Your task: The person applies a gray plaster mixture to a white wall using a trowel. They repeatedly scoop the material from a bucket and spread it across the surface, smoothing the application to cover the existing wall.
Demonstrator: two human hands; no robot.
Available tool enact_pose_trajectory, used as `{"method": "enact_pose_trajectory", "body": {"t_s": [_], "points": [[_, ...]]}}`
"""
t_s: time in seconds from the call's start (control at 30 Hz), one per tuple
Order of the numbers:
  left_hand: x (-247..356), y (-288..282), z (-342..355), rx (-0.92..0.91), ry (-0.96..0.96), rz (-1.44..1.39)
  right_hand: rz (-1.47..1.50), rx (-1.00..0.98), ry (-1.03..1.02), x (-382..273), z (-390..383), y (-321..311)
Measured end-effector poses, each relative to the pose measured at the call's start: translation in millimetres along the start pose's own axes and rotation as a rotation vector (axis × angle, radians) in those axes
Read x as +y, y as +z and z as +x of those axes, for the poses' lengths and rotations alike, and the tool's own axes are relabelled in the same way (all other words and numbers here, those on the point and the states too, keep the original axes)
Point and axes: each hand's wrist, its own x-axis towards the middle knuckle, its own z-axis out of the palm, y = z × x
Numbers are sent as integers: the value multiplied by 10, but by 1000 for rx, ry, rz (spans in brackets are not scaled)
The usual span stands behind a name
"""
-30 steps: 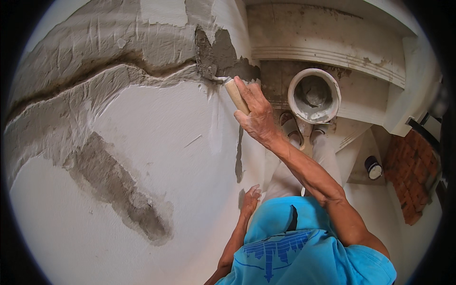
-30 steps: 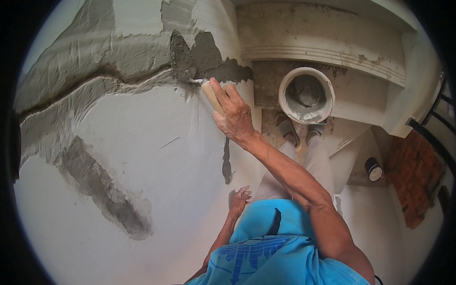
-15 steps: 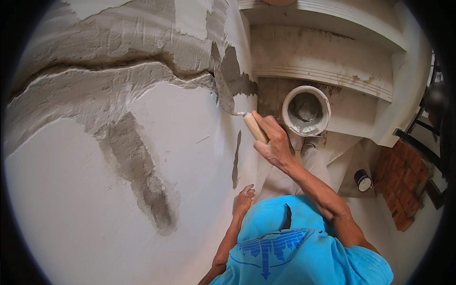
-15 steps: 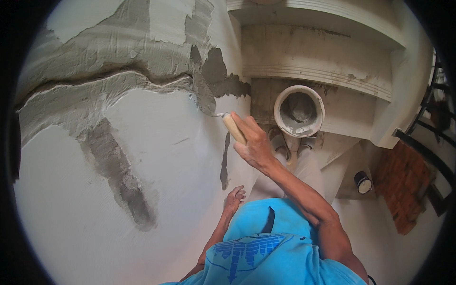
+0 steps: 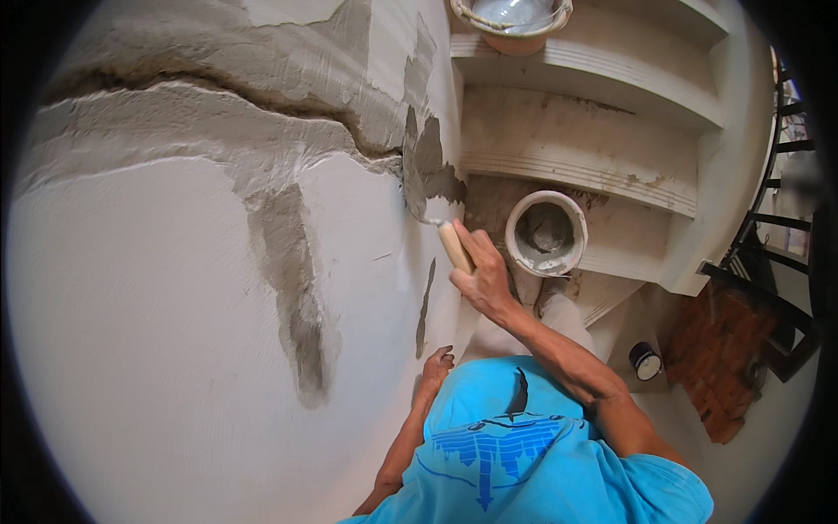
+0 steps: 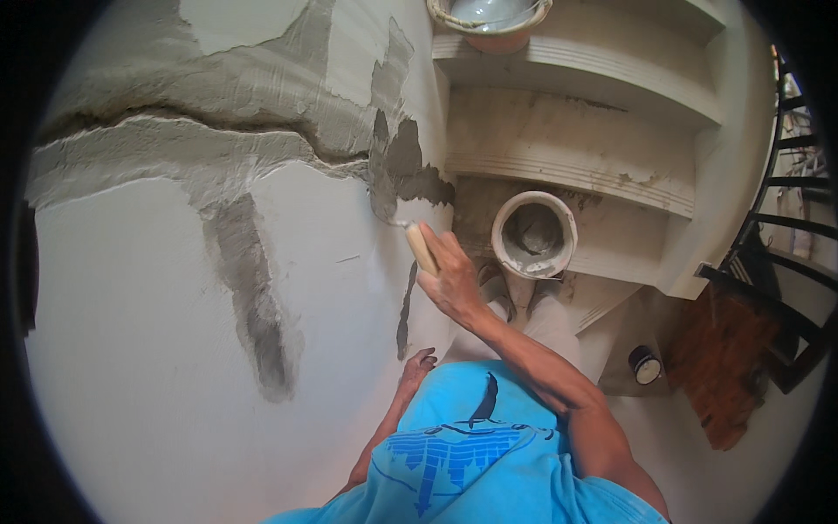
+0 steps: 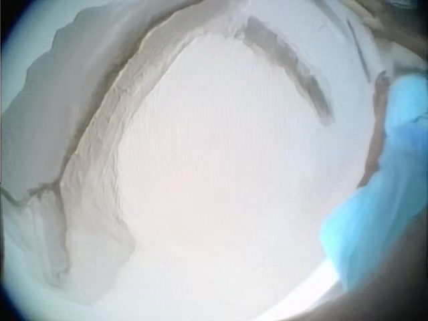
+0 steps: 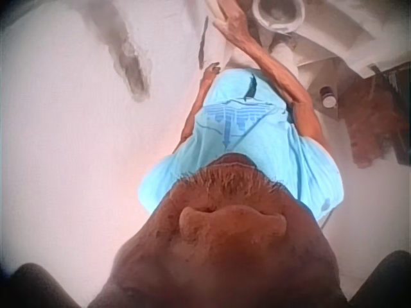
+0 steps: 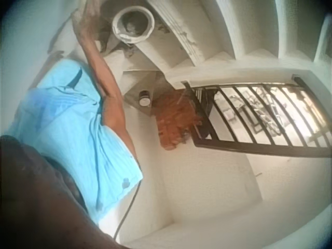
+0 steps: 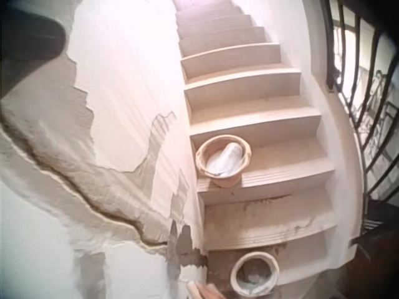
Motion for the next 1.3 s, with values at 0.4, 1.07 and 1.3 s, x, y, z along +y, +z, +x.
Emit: {"method": "enact_pose_trajectory", "body": {"t_s": [0.4,1.07,1.3], "points": [[-71,63,298,130,270,134,-11,66,55,-234,626,34],[1108,-164,-520,90,468,39,823,-338,547,-437,-148,-1143],[2271,-496,-1841,199,832,294,663,-325,476,-265,-74,-1031]]}}
